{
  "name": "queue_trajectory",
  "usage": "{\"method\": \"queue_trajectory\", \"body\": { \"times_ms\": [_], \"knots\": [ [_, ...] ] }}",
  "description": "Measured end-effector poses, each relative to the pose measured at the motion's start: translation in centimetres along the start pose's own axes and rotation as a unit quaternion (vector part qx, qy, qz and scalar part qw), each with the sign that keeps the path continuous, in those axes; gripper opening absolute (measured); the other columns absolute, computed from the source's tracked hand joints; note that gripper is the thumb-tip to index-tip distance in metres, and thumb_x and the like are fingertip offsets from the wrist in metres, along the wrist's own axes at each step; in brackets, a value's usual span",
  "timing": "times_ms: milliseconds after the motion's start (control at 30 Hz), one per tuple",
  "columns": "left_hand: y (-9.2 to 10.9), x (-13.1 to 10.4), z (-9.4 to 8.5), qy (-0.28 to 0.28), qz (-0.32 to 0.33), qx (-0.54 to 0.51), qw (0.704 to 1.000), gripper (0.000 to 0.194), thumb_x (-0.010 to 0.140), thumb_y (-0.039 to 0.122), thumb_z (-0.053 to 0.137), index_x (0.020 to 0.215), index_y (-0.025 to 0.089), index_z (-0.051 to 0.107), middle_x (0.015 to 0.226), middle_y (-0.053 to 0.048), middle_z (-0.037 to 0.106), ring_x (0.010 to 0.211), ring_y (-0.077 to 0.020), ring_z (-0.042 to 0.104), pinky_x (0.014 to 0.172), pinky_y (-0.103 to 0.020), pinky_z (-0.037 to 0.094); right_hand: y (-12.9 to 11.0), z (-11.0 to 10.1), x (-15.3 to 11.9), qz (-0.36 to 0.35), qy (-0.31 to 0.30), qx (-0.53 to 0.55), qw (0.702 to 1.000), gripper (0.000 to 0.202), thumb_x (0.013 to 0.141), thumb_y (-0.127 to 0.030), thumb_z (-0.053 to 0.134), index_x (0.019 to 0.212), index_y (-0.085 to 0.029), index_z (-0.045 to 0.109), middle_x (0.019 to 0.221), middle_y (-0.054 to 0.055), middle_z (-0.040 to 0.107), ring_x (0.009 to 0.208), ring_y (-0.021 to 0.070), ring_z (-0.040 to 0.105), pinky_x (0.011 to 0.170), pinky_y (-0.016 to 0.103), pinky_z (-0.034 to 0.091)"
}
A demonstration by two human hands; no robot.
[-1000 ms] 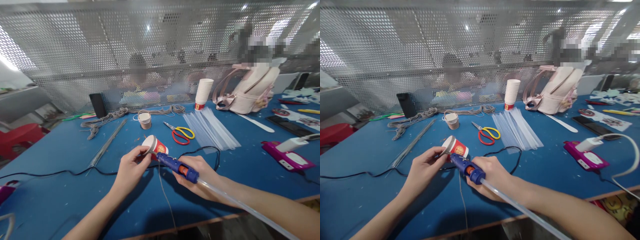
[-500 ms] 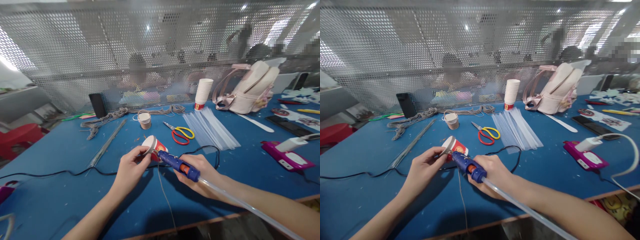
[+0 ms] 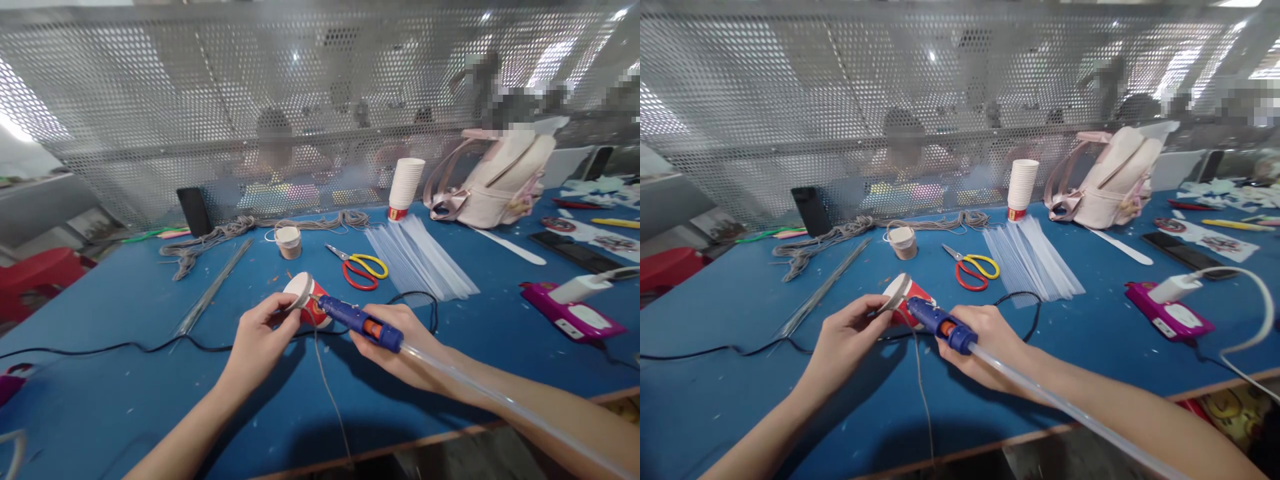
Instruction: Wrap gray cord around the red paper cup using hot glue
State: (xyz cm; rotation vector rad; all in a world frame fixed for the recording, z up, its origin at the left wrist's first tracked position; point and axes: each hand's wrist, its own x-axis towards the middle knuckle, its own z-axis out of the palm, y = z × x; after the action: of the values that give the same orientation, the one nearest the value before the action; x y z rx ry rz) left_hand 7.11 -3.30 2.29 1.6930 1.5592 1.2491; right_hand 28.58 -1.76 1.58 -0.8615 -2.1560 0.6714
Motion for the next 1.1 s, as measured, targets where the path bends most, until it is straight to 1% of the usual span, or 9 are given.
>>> {"method": "queue_trajectory", "body": {
  "times_ms": [100, 200, 300, 400, 600, 700, 800, 1000, 1100],
  "knots": [
    [-0.1, 0.0, 0.0, -0.005, -0.002, -0.003, 1.0, 0.018, 0.074, 0.029, 0.057, 0.078, 0.017, 0.07, 0.076, -0.003, 0.071, 0.067, -0.0167, 0.064, 0.065, -0.026, 0.051, -0.1, 0.1, -0.2, 0.003, -0.013, 0.006, 1.0, 0.015, 0.079, -0.022, 0.053, 0.065, -0.019, 0.047, 0.058, -0.003, 0.049, 0.049, 0.0088, 0.041, 0.051, 0.021, 0.034],
    [-0.2, 0.0, 0.0, -0.006, -0.002, -0.005, 1.0, 0.023, 0.074, 0.029, 0.056, 0.085, 0.016, 0.071, 0.082, -0.004, 0.073, 0.069, -0.0176, 0.065, 0.066, -0.027, 0.052, -0.2, 0.2, -0.3, 0.004, -0.033, 0.014, 0.999, 0.013, 0.079, -0.024, 0.053, 0.067, -0.018, 0.049, 0.06, -0.002, 0.05, 0.051, 0.0091, 0.043, 0.052, 0.021, 0.035],
    [-0.3, 0.0, 0.0, -0.006, 0.005, -0.003, 1.0, 0.027, 0.074, 0.029, 0.056, 0.09, 0.015, 0.072, 0.088, -0.006, 0.075, 0.073, -0.019, 0.067, 0.069, -0.027, 0.053, -0.2, 0.0, -0.1, 0.017, -0.021, 0.015, 1.0, 0.016, 0.079, -0.022, 0.053, 0.064, -0.019, 0.046, 0.056, -0.004, 0.047, 0.049, 0.0085, 0.039, 0.05, 0.021, 0.033],
    [-0.4, 0.1, -0.1, -0.009, 0.012, 0.002, 1.0, 0.026, 0.074, 0.028, 0.056, 0.088, 0.016, 0.073, 0.088, -0.005, 0.075, 0.076, -0.0193, 0.067, 0.069, -0.026, 0.053, -0.3, -0.1, 0.1, 0.036, 0.001, 0.024, 0.999, 0.019, 0.078, -0.02, 0.052, 0.061, -0.02, 0.043, 0.053, -0.005, 0.043, 0.046, 0.008, 0.034, 0.048, 0.02, 0.031],
    [-0.4, 0.2, -0.2, -0.012, 0.012, -0.007, 1.0, 0.024, 0.073, 0.027, 0.055, 0.084, 0.016, 0.072, 0.084, -0.005, 0.074, 0.069, -0.0176, 0.065, 0.064, -0.026, 0.051, -0.5, -0.2, 0.1, 0.02, -0.007, 0.019, 1.0, 0.022, 0.078, -0.02, 0.053, 0.06, -0.02, 0.04, 0.053, -0.006, 0.042, 0.046, 0.008, 0.034, 0.048, 0.021, 0.032],
    [-0.3, 0.2, -0.3, -0.013, 0.007, -0.012, 1.0, 0.022, 0.072, 0.028, 0.057, 0.081, 0.015, 0.071, 0.081, -0.005, 0.073, 0.067, -0.017, 0.063, 0.063, -0.025, 0.05, -0.5, -0.5, 0.2, 0.048, -0.006, 0.04, 0.998, 0.022, 0.078, -0.022, 0.053, 0.06, -0.02, 0.041, 0.053, -0.005, 0.043, 0.047, 0.0082, 0.034, 0.048, 0.021, 0.031],
    [-0.2, 0.3, -0.3, -0.016, 0.006, -0.017, 1.0, 0.021, 0.071, 0.029, 0.057, 0.078, 0.015, 0.07, 0.078, -0.004, 0.072, 0.066, -0.0166, 0.062, 0.062, -0.025, 0.05, -0.5, -0.8, 0.4, 0.083, -0.005, 0.059, 0.995, 0.023, 0.078, -0.024, 0.052, 0.059, -0.02, 0.04, 0.054, -0.005, 0.041, 0.049, 0.0082, 0.032, 0.049, 0.022, 0.03],
    [0.0, 0.3, -0.4, -0.029, 0.018, -0.017, 0.999, 0.023, 0.072, 0.025, 0.054, 0.081, 0.016, 0.073, 0.08, -0.004, 0.073, 0.069, -0.0174, 0.063, 0.064, -0.025, 0.05, -0.8, -0.7, 0.3, 0.09, -0.035, 0.073, 0.993, 0.024, 0.076, -0.024, 0.052, 0.058, -0.021, 0.036, 0.053, -0.006, 0.037, 0.049, 0.0086, 0.031, 0.05, 0.023, 0.029],
    [-0.1, 0.3, -0.5, -0.032, 0.033, -0.017, 0.999, 0.023, 0.072, 0.024, 0.053, 0.08, 0.016, 0.073, 0.081, -0.004, 0.073, 0.072, -0.0179, 0.064, 0.066, -0.025, 0.05, -1.0, -0.9, 0.3, 0.11, -0.042, 0.082, 0.99, 0.024, 0.077, -0.027, 0.051, 0.058, -0.022, 0.036, 0.054, -0.005, 0.039, 0.05, 0.0102, 0.031, 0.051, 0.025, 0.029]
  ]
}}
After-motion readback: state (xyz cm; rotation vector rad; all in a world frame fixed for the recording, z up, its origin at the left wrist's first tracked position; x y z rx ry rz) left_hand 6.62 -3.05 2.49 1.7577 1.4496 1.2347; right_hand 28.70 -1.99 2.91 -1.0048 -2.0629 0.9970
